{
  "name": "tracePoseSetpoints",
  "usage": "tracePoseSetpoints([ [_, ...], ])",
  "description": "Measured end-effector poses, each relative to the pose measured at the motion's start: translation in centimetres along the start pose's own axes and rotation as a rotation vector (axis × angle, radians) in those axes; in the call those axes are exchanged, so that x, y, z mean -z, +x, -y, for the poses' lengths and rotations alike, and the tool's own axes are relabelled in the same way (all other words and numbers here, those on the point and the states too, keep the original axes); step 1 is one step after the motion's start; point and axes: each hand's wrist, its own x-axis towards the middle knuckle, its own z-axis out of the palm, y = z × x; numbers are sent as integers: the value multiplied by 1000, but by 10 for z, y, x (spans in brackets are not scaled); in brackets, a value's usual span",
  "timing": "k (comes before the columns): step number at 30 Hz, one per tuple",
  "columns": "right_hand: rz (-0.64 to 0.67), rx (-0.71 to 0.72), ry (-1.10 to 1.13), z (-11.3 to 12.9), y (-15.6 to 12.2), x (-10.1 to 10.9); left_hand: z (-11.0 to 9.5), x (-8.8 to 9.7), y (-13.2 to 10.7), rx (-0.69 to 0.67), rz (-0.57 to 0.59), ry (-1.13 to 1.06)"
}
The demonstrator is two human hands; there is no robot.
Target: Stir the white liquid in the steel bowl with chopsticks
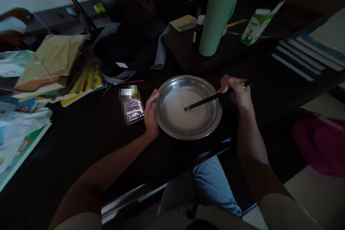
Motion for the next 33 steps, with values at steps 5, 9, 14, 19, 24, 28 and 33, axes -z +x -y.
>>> tracePoseSetpoints([
  [5,220,-40,-49,6,-2,-3,1,0,1,10,-7,6],
  [9,160,-48,-87,6,0,-4,3,1,1,-6,8,17],
  [14,-4,-1,9,2,0,1,1,2,1,-12,11,38],
  [19,198,-29,-62,6,-2,-1,-1,0,0,15,-5,35],
  [24,194,-54,-136,6,1,-3,-1,0,0,17,-6,32],
  [28,-6,-50,-100,2,1,0,-1,0,0,11,-7,34],
  [33,90,-32,-49,2,-1,0,0,1,1,1,1,47],
])
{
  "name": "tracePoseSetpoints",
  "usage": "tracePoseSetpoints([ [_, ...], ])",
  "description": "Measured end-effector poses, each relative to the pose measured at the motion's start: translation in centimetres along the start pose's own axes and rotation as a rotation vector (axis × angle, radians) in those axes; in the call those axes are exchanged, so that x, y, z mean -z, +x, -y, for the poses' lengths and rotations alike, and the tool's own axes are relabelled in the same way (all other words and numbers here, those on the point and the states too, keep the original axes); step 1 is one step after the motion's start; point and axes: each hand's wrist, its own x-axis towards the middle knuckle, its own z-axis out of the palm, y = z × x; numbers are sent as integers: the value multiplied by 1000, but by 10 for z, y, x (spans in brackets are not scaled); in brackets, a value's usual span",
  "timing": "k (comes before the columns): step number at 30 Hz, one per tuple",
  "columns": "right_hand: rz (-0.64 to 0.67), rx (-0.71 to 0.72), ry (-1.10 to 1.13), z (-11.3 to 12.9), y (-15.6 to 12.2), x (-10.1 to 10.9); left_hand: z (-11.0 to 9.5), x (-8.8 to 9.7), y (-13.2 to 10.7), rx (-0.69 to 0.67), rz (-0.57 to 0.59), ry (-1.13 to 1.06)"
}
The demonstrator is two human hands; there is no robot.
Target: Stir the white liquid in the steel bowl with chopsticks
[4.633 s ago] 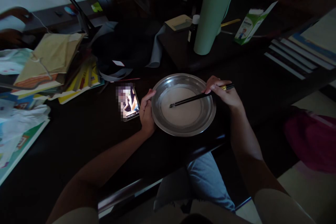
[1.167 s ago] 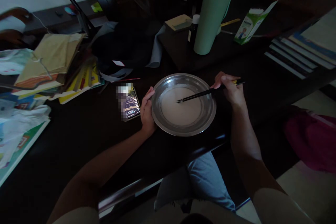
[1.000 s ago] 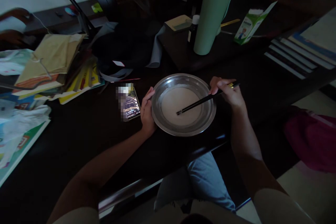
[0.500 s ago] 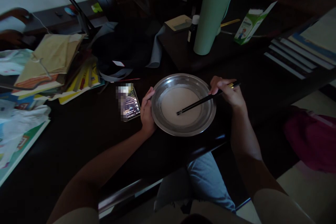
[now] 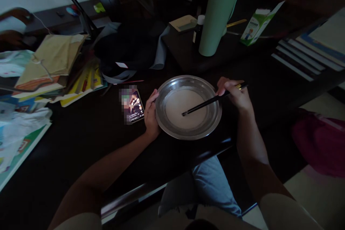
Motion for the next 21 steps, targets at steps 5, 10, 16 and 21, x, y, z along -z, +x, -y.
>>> tracePoseSetpoints([
  [5,150,-7,-78,5,2,-3,1,0,0,16,-2,0],
  [10,-49,-18,-69,2,3,-2,2,1,0,-2,12,-5],
  [16,-89,4,-6,-1,1,0,1,-1,-1,18,-2,-15],
  [21,144,5,-87,4,2,-3,1,-1,0,8,-1,-17],
])
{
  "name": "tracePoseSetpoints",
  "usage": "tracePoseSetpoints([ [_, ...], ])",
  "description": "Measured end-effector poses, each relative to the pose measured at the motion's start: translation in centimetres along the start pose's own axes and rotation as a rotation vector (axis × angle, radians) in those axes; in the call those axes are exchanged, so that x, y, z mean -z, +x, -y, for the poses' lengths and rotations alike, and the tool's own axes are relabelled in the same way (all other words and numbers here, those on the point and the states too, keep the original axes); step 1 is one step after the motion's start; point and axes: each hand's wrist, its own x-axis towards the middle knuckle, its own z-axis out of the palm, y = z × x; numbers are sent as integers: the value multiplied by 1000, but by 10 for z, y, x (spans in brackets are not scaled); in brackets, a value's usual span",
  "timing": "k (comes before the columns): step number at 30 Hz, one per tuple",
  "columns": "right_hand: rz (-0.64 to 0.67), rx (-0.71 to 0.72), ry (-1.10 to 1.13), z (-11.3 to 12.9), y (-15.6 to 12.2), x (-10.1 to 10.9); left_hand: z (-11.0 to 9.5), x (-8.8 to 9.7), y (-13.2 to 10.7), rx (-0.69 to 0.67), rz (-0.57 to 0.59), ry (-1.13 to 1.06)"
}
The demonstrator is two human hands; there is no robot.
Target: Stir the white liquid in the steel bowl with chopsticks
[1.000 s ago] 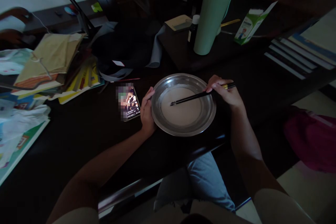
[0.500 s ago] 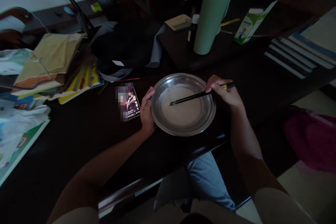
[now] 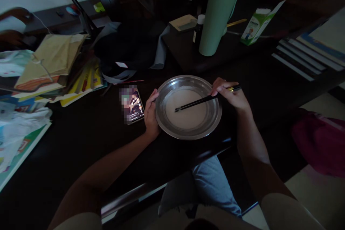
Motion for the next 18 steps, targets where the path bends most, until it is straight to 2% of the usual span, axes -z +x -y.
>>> tracePoseSetpoints([
  [3,-54,-3,-10,0,2,0,1,1,1,-4,5,-9],
  [8,-264,-21,70,-6,0,2,1,1,0,1,-11,3],
  [10,-237,-13,83,-7,-2,2,0,1,0,0,-11,14],
  [15,-17,-8,7,-2,-1,1,-1,0,0,0,-6,23],
  [18,-45,-19,-7,0,0,1,0,0,0,-7,-6,16],
])
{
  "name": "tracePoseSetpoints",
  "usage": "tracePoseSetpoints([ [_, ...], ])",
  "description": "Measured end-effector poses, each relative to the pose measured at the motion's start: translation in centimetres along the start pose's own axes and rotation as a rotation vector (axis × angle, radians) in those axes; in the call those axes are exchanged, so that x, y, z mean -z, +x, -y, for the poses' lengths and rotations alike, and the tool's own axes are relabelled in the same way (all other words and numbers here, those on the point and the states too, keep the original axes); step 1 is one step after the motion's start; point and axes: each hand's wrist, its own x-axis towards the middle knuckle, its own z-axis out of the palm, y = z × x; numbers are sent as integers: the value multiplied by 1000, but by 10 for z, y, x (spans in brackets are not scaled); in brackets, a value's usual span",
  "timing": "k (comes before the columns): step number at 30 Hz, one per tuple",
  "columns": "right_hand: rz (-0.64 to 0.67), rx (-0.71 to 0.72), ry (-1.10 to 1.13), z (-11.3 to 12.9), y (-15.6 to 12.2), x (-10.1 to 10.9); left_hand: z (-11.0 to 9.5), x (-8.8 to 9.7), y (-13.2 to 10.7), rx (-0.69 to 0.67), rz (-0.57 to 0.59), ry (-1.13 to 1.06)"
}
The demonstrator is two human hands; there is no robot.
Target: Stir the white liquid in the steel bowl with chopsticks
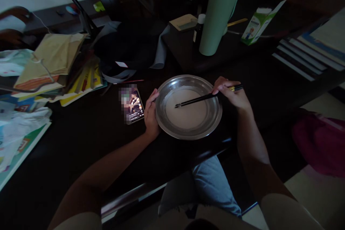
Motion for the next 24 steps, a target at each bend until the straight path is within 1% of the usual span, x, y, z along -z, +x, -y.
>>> tracePoseSetpoints([
  [3,-120,-19,52,-2,0,1,1,0,0,10,3,-21],
  [5,-157,-7,81,-4,-1,1,1,-1,0,18,0,-30],
  [7,-112,12,68,-4,-2,1,1,-1,-1,19,-7,-29],
  [10,31,21,33,-2,-1,0,1,-1,-1,22,-6,-25],
  [12,59,18,18,0,0,-1,2,-1,-1,21,-2,-25],
  [14,11,10,17,0,1,-1,2,0,0,12,1,-16],
  [17,-107,-4,45,-3,1,0,2,1,0,0,4,5],
  [19,-139,2,77,-4,0,1,1,1,0,-1,5,2],
  [21,-95,16,95,-4,-1,1,0,1,0,-1,3,-8],
  [24,35,19,67,-1,-1,0,0,1,0,-3,4,-9],
])
